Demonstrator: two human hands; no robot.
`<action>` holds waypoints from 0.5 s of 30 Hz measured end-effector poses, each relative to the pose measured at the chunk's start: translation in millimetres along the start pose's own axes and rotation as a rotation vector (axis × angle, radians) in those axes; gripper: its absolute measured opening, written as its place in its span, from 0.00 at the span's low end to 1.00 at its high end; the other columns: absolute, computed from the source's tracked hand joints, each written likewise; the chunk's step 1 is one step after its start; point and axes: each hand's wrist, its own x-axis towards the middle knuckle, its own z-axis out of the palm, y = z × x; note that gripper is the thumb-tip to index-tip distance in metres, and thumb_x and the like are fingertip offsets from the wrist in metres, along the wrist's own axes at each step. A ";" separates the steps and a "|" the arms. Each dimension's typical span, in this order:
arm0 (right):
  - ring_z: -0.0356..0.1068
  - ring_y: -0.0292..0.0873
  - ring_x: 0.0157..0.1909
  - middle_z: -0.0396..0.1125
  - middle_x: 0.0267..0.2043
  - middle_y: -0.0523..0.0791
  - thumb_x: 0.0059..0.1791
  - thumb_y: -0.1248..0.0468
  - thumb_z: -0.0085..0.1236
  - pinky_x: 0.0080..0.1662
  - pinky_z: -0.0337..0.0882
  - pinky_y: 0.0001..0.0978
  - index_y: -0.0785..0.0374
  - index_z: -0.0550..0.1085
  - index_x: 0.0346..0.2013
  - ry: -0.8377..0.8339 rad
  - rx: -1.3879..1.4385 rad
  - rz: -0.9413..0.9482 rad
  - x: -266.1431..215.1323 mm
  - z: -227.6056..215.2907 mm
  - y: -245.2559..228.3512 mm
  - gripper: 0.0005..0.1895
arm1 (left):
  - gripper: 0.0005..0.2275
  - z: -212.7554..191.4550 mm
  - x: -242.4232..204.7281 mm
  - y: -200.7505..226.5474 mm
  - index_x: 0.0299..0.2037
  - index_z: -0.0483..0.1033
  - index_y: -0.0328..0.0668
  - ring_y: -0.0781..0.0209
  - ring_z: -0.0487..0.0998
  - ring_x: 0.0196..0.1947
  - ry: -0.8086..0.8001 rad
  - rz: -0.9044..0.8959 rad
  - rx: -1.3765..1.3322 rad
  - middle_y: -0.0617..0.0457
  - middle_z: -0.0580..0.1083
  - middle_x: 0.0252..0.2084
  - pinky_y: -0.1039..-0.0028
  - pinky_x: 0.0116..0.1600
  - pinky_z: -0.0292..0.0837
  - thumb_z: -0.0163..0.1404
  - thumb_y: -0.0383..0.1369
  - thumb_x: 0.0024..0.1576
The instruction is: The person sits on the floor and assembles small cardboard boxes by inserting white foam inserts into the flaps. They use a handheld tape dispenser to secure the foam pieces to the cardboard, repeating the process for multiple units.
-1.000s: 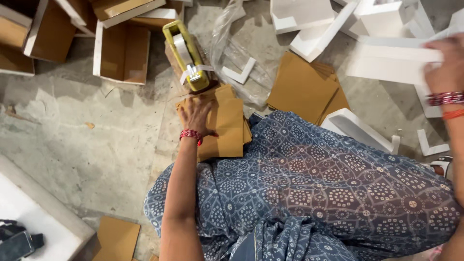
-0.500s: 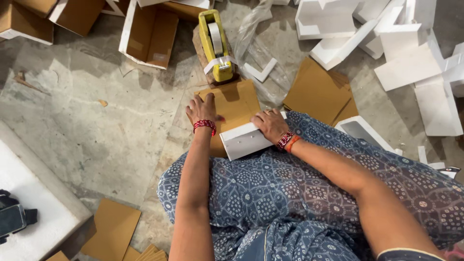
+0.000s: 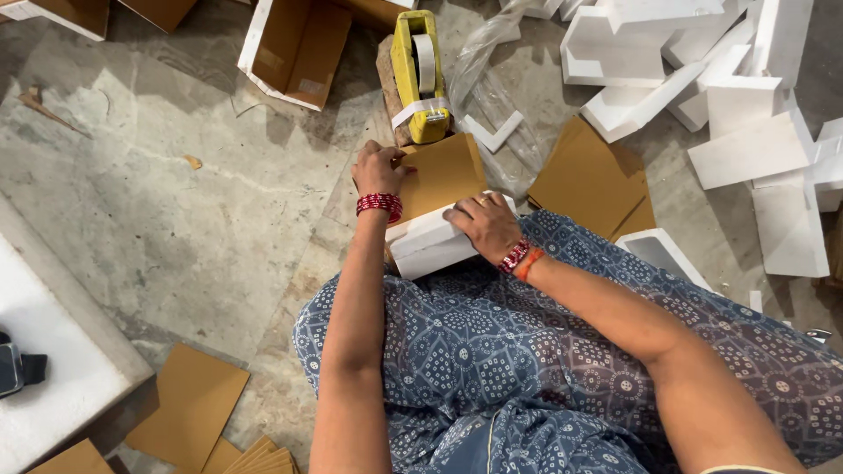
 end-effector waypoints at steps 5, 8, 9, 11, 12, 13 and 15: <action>0.66 0.44 0.58 0.68 0.55 0.43 0.51 0.65 0.49 0.58 0.62 0.44 0.54 0.74 0.53 -0.027 -0.018 0.012 11.3 14.0 -3.2 0.16 | 0.13 18.2 11.5 -25.6 0.36 0.86 0.52 0.50 0.75 0.45 -0.029 0.010 -0.004 0.52 0.74 0.38 0.54 0.47 0.67 0.68 0.38 0.41; 0.59 0.49 0.70 0.63 0.68 0.49 0.49 0.67 0.48 0.67 0.56 0.47 0.59 0.69 0.63 0.004 -0.168 0.012 21.3 28.5 4.6 0.25 | 0.06 34.1 19.3 -36.3 0.38 0.86 0.54 0.50 0.78 0.45 -0.100 0.064 -0.099 0.52 0.76 0.43 0.60 0.52 0.74 0.62 0.36 0.52; 0.55 0.49 0.72 0.61 0.70 0.50 0.48 0.67 0.48 0.70 0.53 0.48 0.59 0.66 0.66 0.008 -0.301 0.033 29.6 37.9 8.4 0.29 | 0.05 35.7 16.7 -35.2 0.37 0.86 0.52 0.48 0.78 0.44 -0.165 0.113 -0.080 0.50 0.76 0.42 0.60 0.51 0.75 0.62 0.35 0.51; 0.52 0.51 0.75 0.59 0.72 0.53 0.47 0.68 0.48 0.72 0.49 0.50 0.61 0.63 0.69 0.018 -0.414 0.052 40.2 53.9 17.2 0.33 | 0.04 33.4 11.1 -19.8 0.34 0.86 0.48 0.46 0.78 0.44 -0.293 0.215 -0.048 0.46 0.75 0.40 0.61 0.50 0.75 0.61 0.32 0.50; 0.52 0.53 0.76 0.59 0.72 0.54 0.48 0.68 0.49 0.73 0.48 0.51 0.63 0.61 0.70 0.024 -0.395 0.051 42.9 60.4 22.3 0.33 | 0.04 25.5 6.7 -10.8 0.35 0.85 0.47 0.45 0.78 0.44 -0.308 0.228 -0.031 0.45 0.75 0.41 0.60 0.50 0.75 0.61 0.34 0.52; 0.51 0.54 0.76 0.59 0.72 0.55 0.49 0.68 0.49 0.73 0.47 0.53 0.65 0.60 0.71 0.024 -0.369 0.054 39.7 66.3 22.6 0.34 | 0.05 14.6 -7.7 -2.6 0.36 0.85 0.46 0.43 0.78 0.44 -0.332 0.236 -0.014 0.44 0.76 0.41 0.59 0.51 0.74 0.61 0.36 0.55; 0.55 0.55 0.74 0.62 0.68 0.55 0.51 0.67 0.49 0.73 0.50 0.54 0.67 0.62 0.69 0.036 -0.172 0.073 31.4 73.3 23.5 0.30 | 0.10 -8.1 -31.8 17.8 0.40 0.82 0.46 0.41 0.78 0.44 -0.388 0.214 0.005 0.44 0.76 0.42 0.56 0.50 0.73 0.63 0.40 0.54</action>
